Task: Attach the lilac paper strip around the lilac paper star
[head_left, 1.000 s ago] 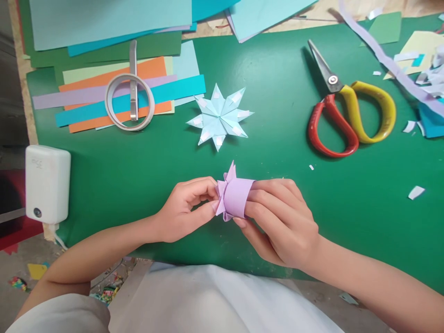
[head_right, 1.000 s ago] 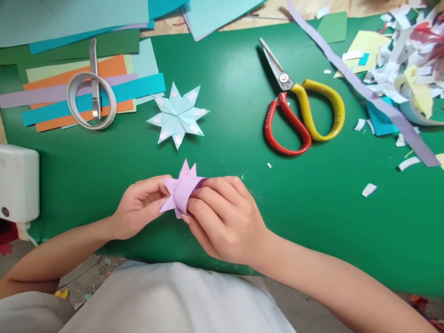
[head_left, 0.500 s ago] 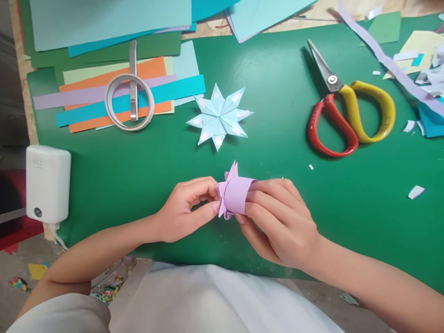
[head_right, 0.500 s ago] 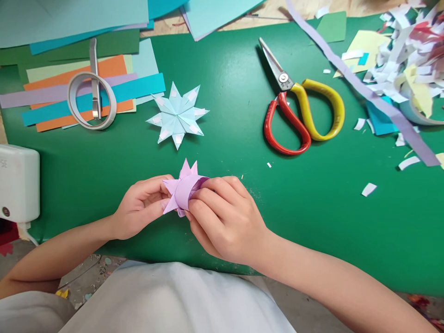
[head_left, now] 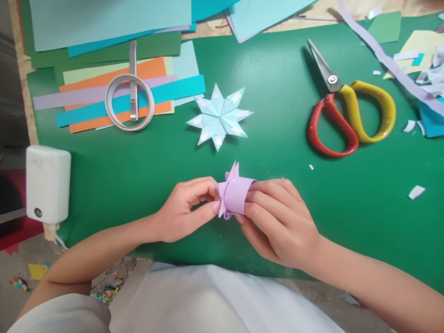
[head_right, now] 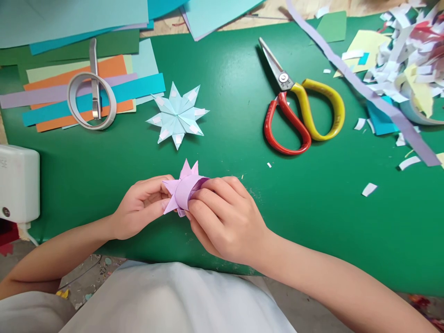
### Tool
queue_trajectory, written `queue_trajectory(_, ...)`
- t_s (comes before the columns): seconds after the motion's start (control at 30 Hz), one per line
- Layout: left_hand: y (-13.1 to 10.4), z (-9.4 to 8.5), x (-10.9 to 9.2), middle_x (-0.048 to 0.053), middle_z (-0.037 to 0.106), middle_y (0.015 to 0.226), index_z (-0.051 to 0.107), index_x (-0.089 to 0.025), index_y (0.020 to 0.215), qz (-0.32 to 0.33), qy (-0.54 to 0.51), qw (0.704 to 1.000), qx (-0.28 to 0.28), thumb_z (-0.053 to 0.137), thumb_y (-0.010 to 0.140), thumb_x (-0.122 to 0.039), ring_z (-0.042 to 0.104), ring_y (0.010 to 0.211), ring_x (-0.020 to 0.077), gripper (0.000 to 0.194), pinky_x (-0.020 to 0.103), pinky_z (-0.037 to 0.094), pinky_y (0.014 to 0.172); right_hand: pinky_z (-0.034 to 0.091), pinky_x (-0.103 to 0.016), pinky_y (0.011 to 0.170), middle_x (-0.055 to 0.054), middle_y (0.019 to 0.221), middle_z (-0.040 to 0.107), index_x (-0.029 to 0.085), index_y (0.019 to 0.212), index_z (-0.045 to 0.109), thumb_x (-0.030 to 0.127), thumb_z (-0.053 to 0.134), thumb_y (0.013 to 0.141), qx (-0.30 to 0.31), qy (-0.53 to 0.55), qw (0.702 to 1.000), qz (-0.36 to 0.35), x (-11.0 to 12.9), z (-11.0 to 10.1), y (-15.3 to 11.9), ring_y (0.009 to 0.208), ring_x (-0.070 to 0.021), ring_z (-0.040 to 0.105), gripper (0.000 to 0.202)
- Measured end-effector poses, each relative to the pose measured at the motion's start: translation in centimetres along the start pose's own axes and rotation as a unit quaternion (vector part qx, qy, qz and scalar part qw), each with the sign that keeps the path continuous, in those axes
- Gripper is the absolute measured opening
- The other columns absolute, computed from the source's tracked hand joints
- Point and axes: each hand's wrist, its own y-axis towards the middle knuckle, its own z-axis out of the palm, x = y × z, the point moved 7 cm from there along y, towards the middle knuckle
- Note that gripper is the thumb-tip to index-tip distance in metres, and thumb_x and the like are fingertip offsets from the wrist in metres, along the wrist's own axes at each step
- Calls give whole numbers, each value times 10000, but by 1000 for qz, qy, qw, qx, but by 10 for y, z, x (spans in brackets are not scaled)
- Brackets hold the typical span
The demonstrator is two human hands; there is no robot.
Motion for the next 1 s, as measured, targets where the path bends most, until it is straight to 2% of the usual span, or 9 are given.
queue_trajectory(0.73, 0, 0, -1, 13, 531, 800, 568, -137, 822, -4, 16, 1000, 10, 530, 922, -164, 511, 722, 97, 110, 214, 455, 661, 368, -313, 645, -29, 707, 607, 175, 726, 516, 109, 539, 864, 6, -6, 1000, 1, -1, 2, 0, 784, -168, 555, 155)
queue_trajectory(1.0, 0, 0, -1, 4, 516, 804, 542, -155, 805, 5, 10, 1000, 12, 535, 924, -173, 487, 721, 94, 120, 210, 439, 650, 370, -308, 613, -47, 710, 634, 153, 690, 543, 150, 583, 873, -11, -18, 1000, -13, 1, 0, 2, 716, -162, 523, 187)
